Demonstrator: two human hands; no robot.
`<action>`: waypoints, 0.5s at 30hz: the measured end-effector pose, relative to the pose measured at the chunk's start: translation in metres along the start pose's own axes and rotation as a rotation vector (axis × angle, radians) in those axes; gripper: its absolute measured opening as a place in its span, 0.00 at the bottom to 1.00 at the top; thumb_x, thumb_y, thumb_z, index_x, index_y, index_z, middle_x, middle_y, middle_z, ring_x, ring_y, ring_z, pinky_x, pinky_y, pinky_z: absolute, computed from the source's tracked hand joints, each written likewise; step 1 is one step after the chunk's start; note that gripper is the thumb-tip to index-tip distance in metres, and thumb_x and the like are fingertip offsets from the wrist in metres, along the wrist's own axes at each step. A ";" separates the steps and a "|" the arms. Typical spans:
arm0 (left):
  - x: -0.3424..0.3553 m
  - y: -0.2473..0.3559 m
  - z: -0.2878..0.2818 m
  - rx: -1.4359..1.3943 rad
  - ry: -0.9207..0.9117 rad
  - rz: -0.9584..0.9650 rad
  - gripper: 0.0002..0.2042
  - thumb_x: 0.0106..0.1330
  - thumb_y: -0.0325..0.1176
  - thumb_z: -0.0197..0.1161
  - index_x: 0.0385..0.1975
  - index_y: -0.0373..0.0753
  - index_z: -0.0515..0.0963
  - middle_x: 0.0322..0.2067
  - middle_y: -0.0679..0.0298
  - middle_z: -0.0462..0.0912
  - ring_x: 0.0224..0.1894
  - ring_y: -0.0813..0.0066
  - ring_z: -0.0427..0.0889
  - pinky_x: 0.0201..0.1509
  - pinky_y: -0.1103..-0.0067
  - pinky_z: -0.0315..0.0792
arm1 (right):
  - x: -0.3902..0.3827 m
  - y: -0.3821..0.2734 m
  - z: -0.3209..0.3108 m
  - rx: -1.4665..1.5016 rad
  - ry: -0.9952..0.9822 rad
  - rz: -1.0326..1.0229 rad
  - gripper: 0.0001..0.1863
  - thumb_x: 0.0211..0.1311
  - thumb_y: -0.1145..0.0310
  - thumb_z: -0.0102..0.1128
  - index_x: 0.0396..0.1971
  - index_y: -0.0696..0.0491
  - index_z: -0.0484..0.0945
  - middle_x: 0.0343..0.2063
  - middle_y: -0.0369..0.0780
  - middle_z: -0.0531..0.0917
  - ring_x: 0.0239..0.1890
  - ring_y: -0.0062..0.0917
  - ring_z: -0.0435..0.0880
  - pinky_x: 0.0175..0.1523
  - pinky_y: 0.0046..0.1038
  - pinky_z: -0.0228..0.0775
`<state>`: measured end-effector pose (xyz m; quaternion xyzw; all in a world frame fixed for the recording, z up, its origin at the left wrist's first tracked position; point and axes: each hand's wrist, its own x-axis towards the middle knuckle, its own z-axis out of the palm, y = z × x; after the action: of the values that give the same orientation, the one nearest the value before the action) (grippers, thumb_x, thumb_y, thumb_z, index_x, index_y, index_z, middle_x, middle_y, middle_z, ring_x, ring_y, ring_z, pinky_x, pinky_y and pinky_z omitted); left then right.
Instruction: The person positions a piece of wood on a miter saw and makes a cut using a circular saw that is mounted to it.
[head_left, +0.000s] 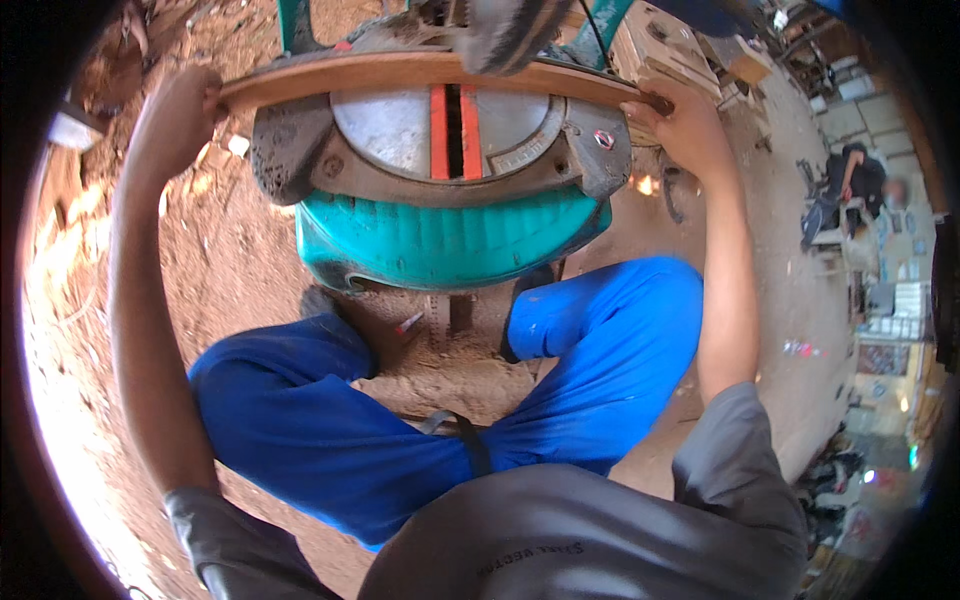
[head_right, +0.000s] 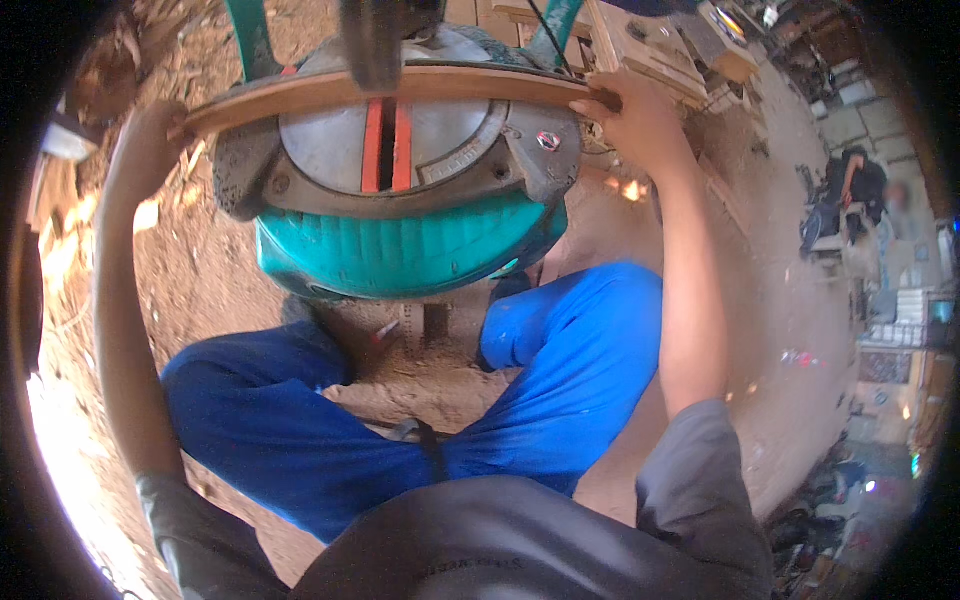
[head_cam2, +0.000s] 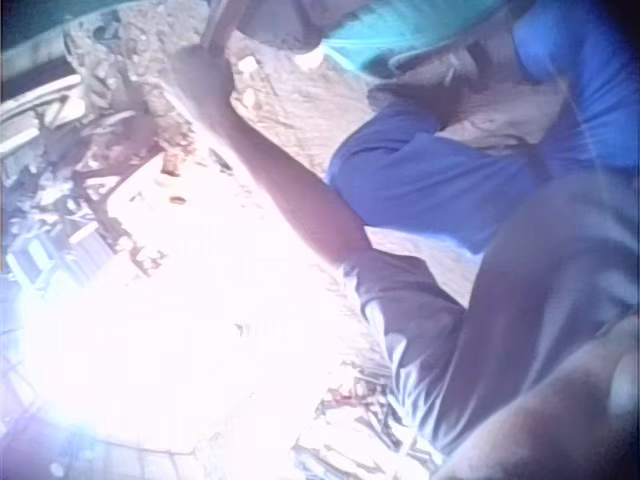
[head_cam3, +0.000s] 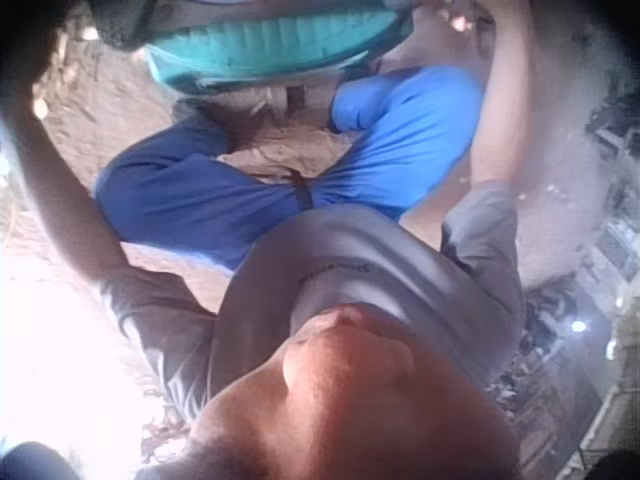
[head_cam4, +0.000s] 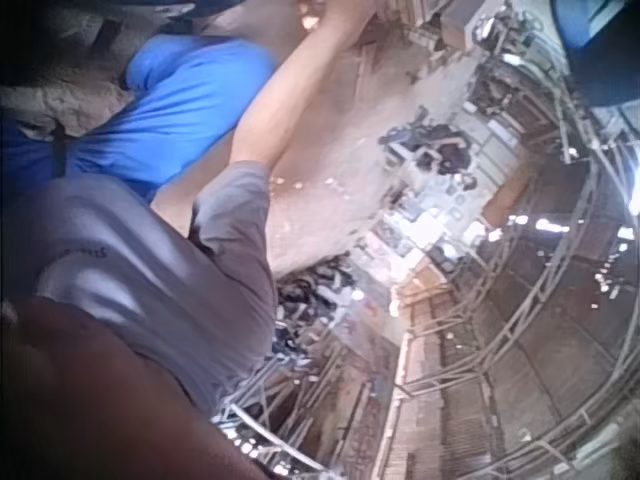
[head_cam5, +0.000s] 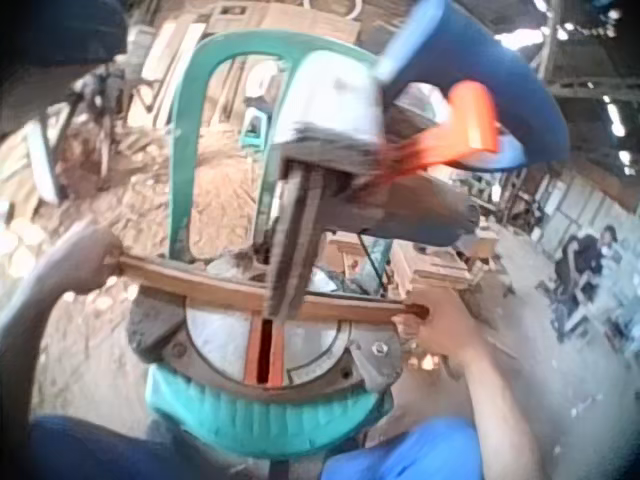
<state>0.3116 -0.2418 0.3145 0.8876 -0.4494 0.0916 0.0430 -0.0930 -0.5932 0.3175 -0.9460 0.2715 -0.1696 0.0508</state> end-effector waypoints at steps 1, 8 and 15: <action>-0.001 -0.004 0.004 0.003 0.034 0.036 0.12 0.61 0.30 0.71 0.44 0.35 0.83 0.44 0.49 0.85 0.50 0.46 0.82 0.57 0.59 0.74 | 0.000 -0.001 0.000 0.016 -0.009 0.024 0.22 0.60 0.57 0.76 0.45 0.58 0.86 0.39 0.47 0.89 0.43 0.40 0.88 0.49 0.37 0.77; -0.006 -0.011 0.010 -0.003 0.095 0.080 0.12 0.62 0.29 0.70 0.44 0.34 0.80 0.43 0.50 0.83 0.52 0.48 0.80 0.58 0.61 0.72 | 0.001 -0.005 -0.004 0.074 -0.028 0.059 0.22 0.57 0.56 0.78 0.44 0.58 0.86 0.37 0.46 0.90 0.40 0.36 0.89 0.47 0.34 0.77; -0.006 -0.028 0.019 -0.054 0.087 0.079 0.17 0.65 0.29 0.70 0.53 0.35 0.79 0.50 0.52 0.82 0.56 0.54 0.80 0.62 0.64 0.72 | 0.006 -0.001 -0.002 0.053 -0.056 0.129 0.21 0.55 0.59 0.80 0.43 0.57 0.88 0.34 0.44 0.90 0.37 0.29 0.88 0.45 0.32 0.77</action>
<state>0.3329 -0.2231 0.2953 0.8628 -0.4842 0.1195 0.0825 -0.0886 -0.5955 0.3212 -0.9293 0.3256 -0.1465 0.0940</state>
